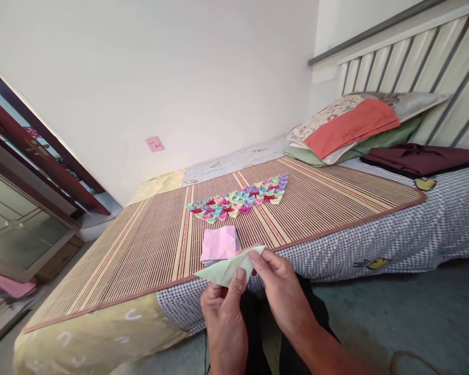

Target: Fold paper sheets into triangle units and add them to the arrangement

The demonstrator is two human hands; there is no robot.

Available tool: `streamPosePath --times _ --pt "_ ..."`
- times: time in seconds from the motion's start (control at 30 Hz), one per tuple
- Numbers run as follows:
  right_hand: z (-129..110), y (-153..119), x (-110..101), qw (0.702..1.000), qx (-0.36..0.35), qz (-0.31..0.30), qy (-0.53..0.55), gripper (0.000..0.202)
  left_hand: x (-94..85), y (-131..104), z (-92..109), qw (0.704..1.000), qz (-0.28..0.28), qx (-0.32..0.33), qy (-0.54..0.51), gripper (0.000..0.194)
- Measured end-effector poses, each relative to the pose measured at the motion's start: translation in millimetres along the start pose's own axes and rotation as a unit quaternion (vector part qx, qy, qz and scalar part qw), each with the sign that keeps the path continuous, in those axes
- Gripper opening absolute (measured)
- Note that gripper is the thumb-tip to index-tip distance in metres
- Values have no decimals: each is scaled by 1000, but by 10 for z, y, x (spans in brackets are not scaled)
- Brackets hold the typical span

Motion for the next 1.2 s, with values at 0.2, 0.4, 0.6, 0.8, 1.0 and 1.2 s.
streamPosePath --times 0.2,0.4,0.6,0.8,1.0,1.2 --pt "63 165 -225 998 12 45 51 37 107 -2 16 995 -11 -57 -77 35" --pt "85 234 -350 997 11 47 65 40 94 59 -17 994 8 -55 -92 33" --pt "76 127 -148 996 59 -42 52 33 77 57 -71 996 -2 -48 -73 28" --pt "63 170 -174 999 27 -22 -13 35 74 71 -82 996 -18 -53 -64 28" --pt "-52 222 -204 996 29 -72 -54 38 71 126 -21 997 -5 -47 -69 24" --pt "-30 133 -179 989 38 -126 -69 33 77 184 -3 994 33 -43 -91 30"
Point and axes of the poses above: each hand's wrist, its own y-axis towards the middle knuckle, its own x-axis out of the palm, z = x × y, the point moved 1 cm from there along y, towards the middle knuckle, and after that the axes turned 6 degrees about z, right-handed, at the moved point
